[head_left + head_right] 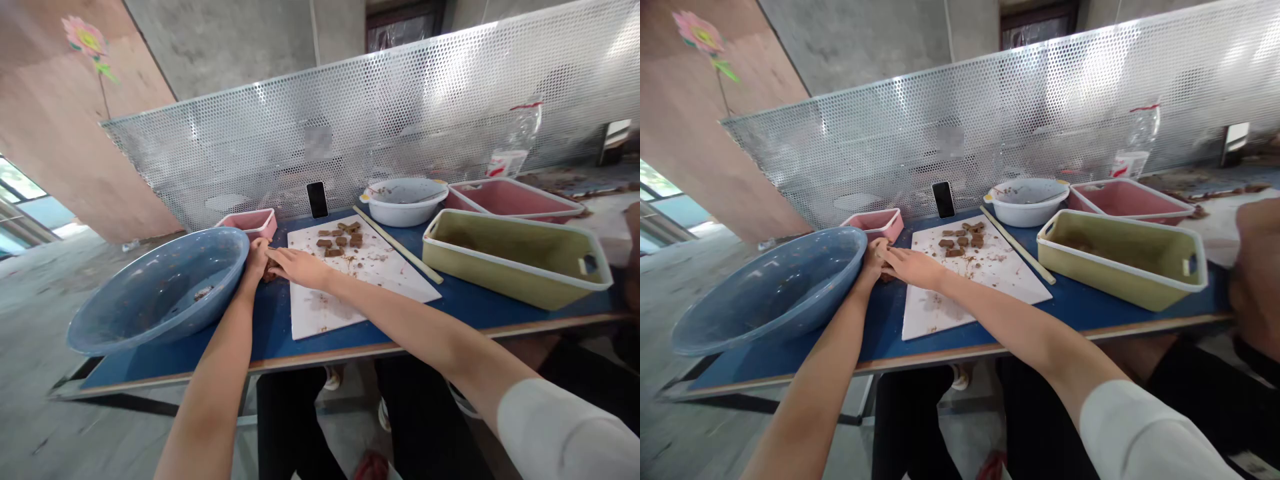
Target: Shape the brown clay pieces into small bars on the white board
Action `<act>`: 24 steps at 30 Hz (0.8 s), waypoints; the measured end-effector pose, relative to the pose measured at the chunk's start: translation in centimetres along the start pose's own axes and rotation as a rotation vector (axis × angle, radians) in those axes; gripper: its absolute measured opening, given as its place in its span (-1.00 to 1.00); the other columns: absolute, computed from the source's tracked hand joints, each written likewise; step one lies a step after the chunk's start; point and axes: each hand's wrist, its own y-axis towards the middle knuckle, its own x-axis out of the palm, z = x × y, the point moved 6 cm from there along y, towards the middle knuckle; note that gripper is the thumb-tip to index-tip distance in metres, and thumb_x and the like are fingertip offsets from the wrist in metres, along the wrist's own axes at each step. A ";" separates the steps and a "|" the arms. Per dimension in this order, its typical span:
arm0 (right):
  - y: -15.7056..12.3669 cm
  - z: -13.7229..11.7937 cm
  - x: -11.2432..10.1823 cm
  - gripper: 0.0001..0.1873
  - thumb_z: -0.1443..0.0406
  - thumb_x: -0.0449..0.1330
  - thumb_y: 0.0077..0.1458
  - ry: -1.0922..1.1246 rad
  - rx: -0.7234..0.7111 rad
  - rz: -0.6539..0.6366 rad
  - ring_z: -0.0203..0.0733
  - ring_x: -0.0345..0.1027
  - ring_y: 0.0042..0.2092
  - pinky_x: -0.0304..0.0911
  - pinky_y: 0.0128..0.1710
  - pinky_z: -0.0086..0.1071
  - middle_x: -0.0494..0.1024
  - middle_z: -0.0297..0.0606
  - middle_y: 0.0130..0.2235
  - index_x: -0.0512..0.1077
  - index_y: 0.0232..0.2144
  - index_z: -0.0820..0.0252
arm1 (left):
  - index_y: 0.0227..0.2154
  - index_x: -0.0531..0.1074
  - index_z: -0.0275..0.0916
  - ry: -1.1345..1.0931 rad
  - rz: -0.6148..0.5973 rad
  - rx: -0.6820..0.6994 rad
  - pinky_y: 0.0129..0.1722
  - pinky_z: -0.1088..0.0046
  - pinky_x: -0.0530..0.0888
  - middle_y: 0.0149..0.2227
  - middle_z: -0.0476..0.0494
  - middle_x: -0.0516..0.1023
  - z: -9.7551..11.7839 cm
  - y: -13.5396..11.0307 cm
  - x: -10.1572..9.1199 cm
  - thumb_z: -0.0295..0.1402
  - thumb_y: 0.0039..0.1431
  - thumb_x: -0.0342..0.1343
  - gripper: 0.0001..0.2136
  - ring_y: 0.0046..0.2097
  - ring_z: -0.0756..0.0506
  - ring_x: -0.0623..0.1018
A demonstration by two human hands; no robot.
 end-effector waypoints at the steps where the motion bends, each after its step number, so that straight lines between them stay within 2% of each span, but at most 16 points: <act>1: 0.0 0.1 -0.1 -0.58 0.17 -0.04 0.69 0.001 0.026 0.013 0.05 0.57 0.21 0.51 0.19 -0.10 0.61 0.07 0.14 0.32 0.37 0.26 | -0.27 0.56 -0.22 -0.004 -0.004 -0.003 0.10 0.34 0.58 -0.14 -0.25 0.73 -0.1 0.0 0.1 -0.33 0.19 0.01 -0.78 -0.02 -0.21 0.68; 6: -0.4 -0.1 -0.4 -0.64 0.24 -0.10 0.69 0.019 0.042 -0.021 -0.04 0.60 -0.01 0.49 0.05 -0.18 0.59 0.03 0.11 0.38 0.26 0.27 | -0.20 0.61 -0.25 -0.015 -0.010 -0.029 -0.02 0.31 0.59 -0.23 -0.23 0.74 -0.6 -0.1 0.5 -0.29 0.18 0.03 -0.72 -0.13 -0.24 0.69; 9: -0.6 0.2 -0.7 -0.67 0.21 -0.06 0.69 0.068 0.120 -0.044 -0.08 0.58 -0.09 0.45 -0.01 -0.23 0.60 -0.02 0.09 0.41 0.20 0.24 | -0.19 0.62 -0.25 -0.013 0.002 -0.037 -0.06 0.30 0.59 -0.27 -0.22 0.74 -0.5 -0.1 0.5 -0.29 0.17 0.04 -0.71 -0.14 -0.25 0.69; 14: -0.6 0.7 -0.8 -0.63 0.07 0.07 0.67 0.088 0.249 -0.121 -0.02 0.65 0.01 0.43 -0.02 -0.25 0.65 -0.02 0.10 0.43 0.19 0.23 | -0.26 0.60 -0.26 -0.018 0.008 -0.052 -0.12 0.31 0.58 -0.37 -0.21 0.70 0.0 -0.2 0.5 -0.30 0.14 0.05 -0.75 -0.19 -0.25 0.68; 20: -0.5 1.2 -0.5 -0.56 0.00 0.07 0.66 0.113 0.364 -0.136 0.03 0.72 0.05 0.47 -0.03 -0.25 0.72 0.02 0.12 0.42 0.21 0.23 | -0.25 0.61 -0.24 -0.037 -0.009 -0.044 -0.21 0.34 0.56 -0.39 -0.16 0.67 0.0 -0.5 0.7 -0.28 0.14 0.07 -0.74 -0.28 -0.21 0.66; 24: -0.5 1.1 -0.4 -0.50 -0.04 0.04 0.65 0.093 0.381 -0.186 0.08 0.72 0.08 0.49 0.01 -0.23 0.75 0.07 0.07 0.44 0.20 0.25 | -0.27 0.61 -0.24 -0.038 -0.015 -0.036 -0.20 0.34 0.58 -0.41 -0.18 0.66 -0.2 -0.3 0.8 -0.26 0.17 0.09 -0.77 -0.26 -0.23 0.67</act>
